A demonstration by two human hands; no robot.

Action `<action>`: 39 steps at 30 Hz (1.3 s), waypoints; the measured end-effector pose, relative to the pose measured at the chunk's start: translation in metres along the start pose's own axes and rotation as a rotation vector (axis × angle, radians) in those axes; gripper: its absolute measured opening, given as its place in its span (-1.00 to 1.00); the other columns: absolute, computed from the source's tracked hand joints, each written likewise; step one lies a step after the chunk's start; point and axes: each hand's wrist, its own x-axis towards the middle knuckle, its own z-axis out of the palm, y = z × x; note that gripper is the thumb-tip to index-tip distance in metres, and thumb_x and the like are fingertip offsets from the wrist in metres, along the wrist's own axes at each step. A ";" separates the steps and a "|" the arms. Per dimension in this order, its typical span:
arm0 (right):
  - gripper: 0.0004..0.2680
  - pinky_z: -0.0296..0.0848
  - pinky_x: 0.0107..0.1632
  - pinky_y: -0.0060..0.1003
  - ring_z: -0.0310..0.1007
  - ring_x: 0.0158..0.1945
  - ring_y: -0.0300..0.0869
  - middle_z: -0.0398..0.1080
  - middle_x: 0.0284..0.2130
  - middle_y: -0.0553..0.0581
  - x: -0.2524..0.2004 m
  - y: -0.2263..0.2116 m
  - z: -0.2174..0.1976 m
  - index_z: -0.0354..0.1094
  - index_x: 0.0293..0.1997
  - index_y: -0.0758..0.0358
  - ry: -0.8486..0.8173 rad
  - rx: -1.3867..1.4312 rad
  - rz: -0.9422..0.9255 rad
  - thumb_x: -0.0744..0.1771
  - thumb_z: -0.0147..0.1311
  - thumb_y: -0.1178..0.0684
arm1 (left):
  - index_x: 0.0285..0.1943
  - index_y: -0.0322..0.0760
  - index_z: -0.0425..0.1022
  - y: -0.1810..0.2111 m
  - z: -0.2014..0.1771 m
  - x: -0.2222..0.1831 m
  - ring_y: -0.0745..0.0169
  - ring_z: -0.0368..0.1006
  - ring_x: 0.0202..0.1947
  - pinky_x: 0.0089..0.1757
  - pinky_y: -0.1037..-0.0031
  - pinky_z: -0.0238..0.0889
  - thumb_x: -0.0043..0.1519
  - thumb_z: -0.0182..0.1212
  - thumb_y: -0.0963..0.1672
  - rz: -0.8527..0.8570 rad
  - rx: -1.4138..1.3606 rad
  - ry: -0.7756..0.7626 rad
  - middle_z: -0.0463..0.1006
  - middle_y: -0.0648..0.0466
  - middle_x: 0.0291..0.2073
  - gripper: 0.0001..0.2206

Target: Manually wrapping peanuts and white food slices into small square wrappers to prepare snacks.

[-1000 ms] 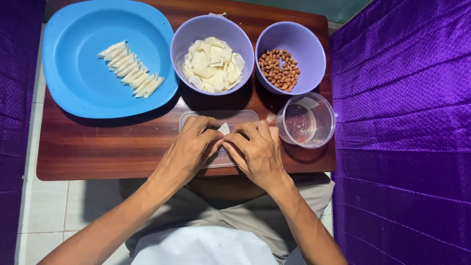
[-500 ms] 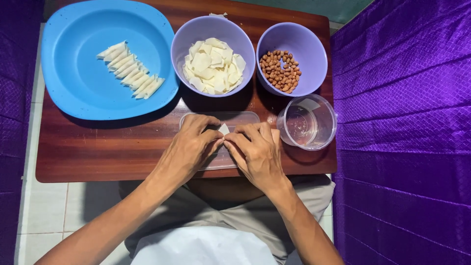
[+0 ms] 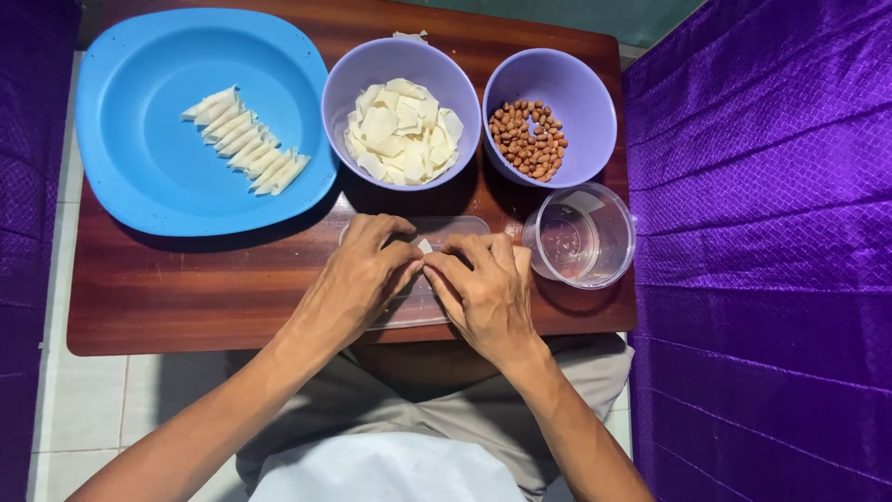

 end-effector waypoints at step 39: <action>-0.79 0.47 -0.03 -0.25 0.42 -0.20 -0.23 0.52 -0.28 0.21 -0.012 -0.020 -0.006 0.37 -0.25 0.36 -0.059 1.765 0.748 0.40 0.04 -0.02 | 0.10 -0.14 0.65 0.038 -0.025 -0.007 0.00 0.55 -0.10 -0.05 0.27 0.39 0.29 0.26 -0.14 -0.014 -0.551 0.236 0.60 0.01 -0.16 -0.78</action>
